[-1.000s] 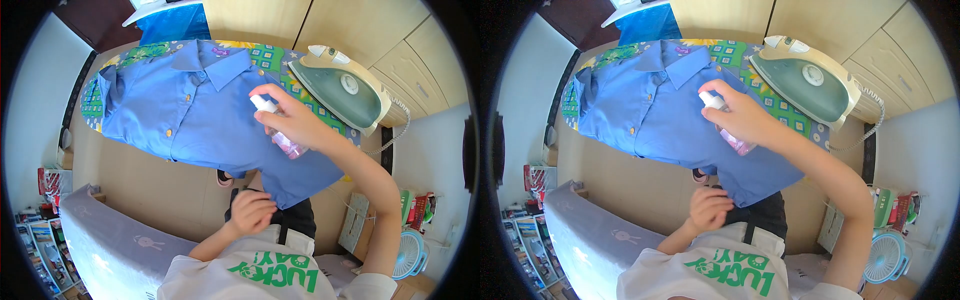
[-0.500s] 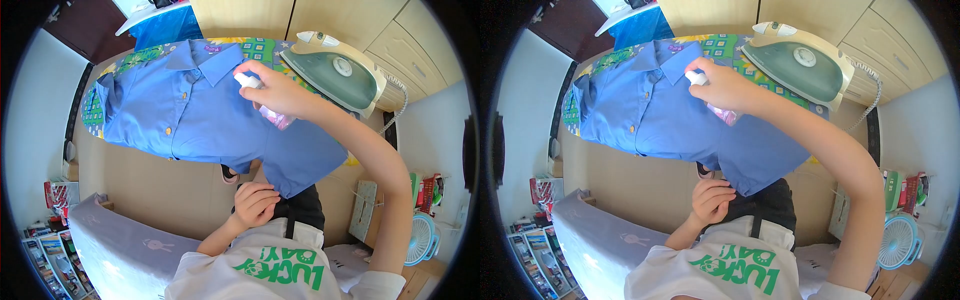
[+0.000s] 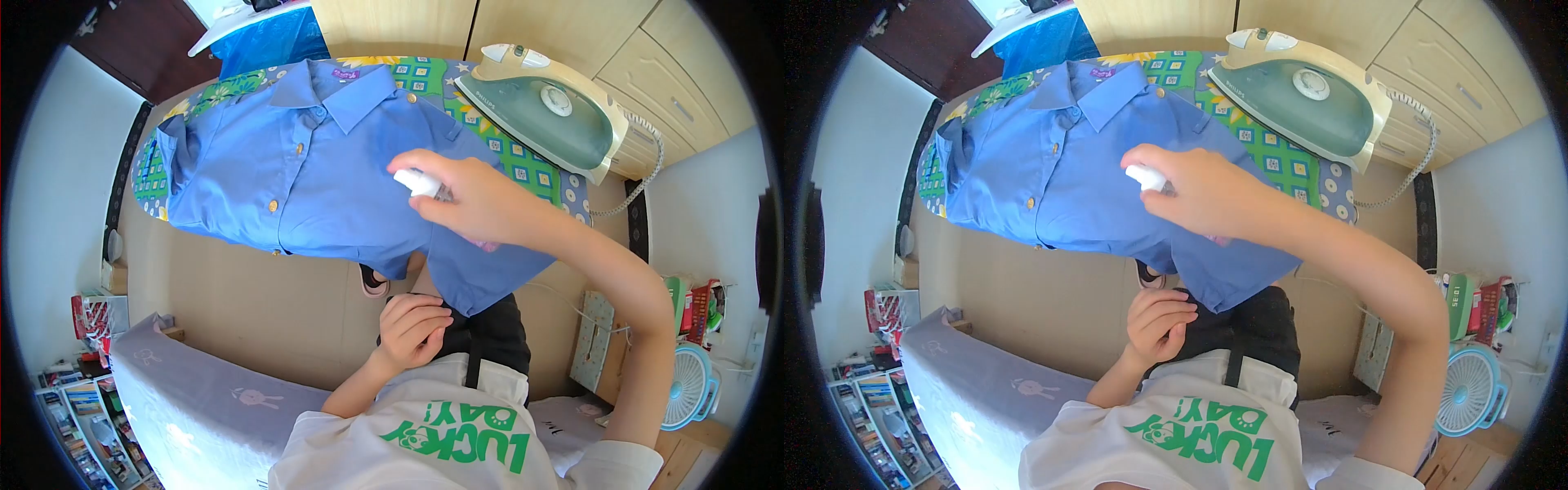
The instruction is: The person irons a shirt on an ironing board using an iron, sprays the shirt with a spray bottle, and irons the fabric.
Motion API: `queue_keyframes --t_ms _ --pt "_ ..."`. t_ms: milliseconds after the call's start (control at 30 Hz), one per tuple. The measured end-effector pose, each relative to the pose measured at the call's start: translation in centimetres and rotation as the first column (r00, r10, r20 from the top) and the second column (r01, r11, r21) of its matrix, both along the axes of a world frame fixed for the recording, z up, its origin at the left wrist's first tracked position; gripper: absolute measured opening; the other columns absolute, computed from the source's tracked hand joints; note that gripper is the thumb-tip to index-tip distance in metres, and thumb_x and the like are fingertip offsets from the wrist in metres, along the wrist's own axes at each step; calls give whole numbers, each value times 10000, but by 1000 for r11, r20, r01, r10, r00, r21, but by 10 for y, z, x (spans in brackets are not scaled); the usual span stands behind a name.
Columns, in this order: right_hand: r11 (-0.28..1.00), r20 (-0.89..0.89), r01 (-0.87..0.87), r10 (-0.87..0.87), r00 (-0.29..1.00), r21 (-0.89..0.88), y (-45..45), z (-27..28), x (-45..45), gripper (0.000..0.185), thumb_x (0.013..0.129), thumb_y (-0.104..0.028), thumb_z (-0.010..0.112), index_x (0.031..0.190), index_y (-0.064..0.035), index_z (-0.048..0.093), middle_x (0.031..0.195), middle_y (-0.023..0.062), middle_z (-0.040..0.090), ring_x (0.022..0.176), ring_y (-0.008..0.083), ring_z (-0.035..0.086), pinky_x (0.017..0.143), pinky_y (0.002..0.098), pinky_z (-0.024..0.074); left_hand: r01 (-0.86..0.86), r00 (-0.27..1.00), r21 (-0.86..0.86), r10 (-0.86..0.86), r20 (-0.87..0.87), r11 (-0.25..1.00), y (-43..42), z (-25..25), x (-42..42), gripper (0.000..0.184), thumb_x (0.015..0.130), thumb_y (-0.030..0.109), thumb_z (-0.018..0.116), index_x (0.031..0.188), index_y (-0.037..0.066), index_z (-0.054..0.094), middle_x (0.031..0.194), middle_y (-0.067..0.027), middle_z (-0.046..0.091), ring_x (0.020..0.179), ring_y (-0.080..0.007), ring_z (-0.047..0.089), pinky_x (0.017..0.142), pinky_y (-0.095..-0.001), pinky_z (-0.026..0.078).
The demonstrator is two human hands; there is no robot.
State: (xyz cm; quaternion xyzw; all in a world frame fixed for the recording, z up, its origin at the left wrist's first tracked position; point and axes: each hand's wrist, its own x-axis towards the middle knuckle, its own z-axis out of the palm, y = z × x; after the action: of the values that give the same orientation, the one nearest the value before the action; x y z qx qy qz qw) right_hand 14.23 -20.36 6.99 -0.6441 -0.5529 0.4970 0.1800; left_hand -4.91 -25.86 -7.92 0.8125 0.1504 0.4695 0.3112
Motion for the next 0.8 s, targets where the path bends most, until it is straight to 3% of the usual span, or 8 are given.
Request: queue_keyframes --t_ms 67,233,300,400,533,733,800 --pt "881 156 -155 94 983 447 -18 -24 4 305 838 -133 565 1137 -118 509 727 162 634 642 340 632 590 416 491 2 1000 -3 -2 -7 1000 -1 0 1 95 770 72 592 738 40 676 819 -63 680 809 -249 642 667 -348 474" --pt "834 86 50 -116 989 549 -62 -26 -17 329 835 -129 594 1154 -129 515 825 173 643 711 382 614 618 422 487 -32 999 -27 32 10 999 -1 -7 1 109 790 71 584 740 22 668 813 -81 673 819 -258 634 688 -354 477" --pt "730 30 240 -335 942 639 -72 -30 -29 362 844 -128 602 1196 -127 516 876 165 643 713 377 613 630 415 490 -41 999 -42 42 24 998 1 -9 4 81 766 64 594 746 29 664 818 -71 670 817 -249 634 680 -349 473" --pt "617 -102 349 -399 911 705 -74 -46 -49 386 848 -130 612 1221 -114 514 872 159 637 684 362 615 617 403 492 -62 997 -53 64 36 997 4 -6 6 65 747 56 598 750 35 660 820 -62 667 812 -239 635 672 -342 467" --pt "626 -122 412 -452 884 662 -67 -57 -60 374 850 -127 608 1213 -107 517 841 153 631 660 335 619 587 387 487 -77 996 -33 78 32 997 6 -3 3 80 758 54 586 746 34 662 815 -62 670 803 -236 636 670 -342 459" --pt "650 -17 385 -497 868 656 -62 -57 -62 339 834 -109 614 1165 -105 539 820 132 632 626 305 617 549 375 476 -102 994 -71 104 29 992 4 -5 -5 87 767 48 580 746 31 663 815 -64 670 805 -241 635 668 -343 456" --pt "568 14 370 -559 829 735 -64 -58 -65 323 828 -104 618 1143 -105 549 823 129 634 623 295 619 550 371 478 -114 993 -81 117 26 990 3 -7 -7 87 771 50 581 748 30 662 814 -64 670 806 -242 635 669 -342 456"
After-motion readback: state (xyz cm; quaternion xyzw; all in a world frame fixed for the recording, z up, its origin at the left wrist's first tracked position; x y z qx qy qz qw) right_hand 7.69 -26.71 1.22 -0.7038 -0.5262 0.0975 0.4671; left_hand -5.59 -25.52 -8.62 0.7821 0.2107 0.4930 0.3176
